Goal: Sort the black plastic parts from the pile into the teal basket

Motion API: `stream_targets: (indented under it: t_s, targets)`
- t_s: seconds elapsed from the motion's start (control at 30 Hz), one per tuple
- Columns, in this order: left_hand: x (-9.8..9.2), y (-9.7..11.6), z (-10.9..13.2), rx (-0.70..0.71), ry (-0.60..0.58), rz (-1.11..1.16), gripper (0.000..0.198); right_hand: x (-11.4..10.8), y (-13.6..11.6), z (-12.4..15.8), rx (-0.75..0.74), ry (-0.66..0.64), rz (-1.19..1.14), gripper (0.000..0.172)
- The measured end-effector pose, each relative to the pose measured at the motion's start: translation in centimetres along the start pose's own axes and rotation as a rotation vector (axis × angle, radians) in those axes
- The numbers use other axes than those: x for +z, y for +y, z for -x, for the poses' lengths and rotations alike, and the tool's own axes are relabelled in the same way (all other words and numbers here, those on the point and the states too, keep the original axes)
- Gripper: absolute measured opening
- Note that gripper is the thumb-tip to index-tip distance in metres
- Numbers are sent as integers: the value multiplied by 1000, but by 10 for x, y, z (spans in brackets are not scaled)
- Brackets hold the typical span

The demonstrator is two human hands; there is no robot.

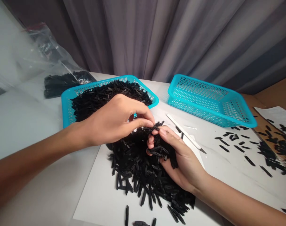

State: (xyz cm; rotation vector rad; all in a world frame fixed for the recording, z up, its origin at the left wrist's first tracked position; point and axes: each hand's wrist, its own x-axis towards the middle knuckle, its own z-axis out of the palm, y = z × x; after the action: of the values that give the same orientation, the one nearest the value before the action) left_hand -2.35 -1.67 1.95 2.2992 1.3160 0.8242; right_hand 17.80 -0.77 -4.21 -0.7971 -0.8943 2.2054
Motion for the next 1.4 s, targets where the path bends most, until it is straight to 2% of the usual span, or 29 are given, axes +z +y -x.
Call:
stream_targets:
  t_s: [0.13,0.17,0.3,0.33,0.37,0.47,0.53,0.6,0.7,0.8,0.87,0.97,1.13,1.4]
  targets:
    - [1,2,-1,16,-12,-6,12,1,0,-1,-9,3,-1,16]
    - [0,1,-1,-1,26,-44,12,1,0,-1,-11,8,1,15]
    - [-8,-14,1,-172,409,-311,16,3,-1,-2,-5,29,14,9]
    - [-10,-19,1,-211,467,-353,17,3,-1,-2,-1,31,18,8]
    - [-12,-25,1,-241,477,-377,16,3,-1,-2,3,29,21,7]
    - [-13,-34,2,-268,409,-407,16,3,-1,-2,-1,20,27,3]
    - [-10,-30,1,-235,338,-368,24,3,-1,-1,-12,12,27,2]
    - [-5,-19,1,-180,202,-250,27,4,-1,-1,-17,-3,26,6]
    - [3,-3,2,-106,-30,-21,19,3,-1,-1,-17,-37,31,10]
    - [11,3,3,-115,-137,246,24,3,0,-1,-19,-46,38,12]
    - [17,1,2,-165,-153,408,26,2,0,-2,-16,-37,40,14]
    - [21,-5,2,-223,-115,525,18,2,1,-1,-8,-22,27,13]
    - [14,-4,2,-232,-54,514,8,3,0,-2,12,38,-20,15]
    - [8,-7,1,-201,-5,491,9,2,0,-2,-10,12,32,11]
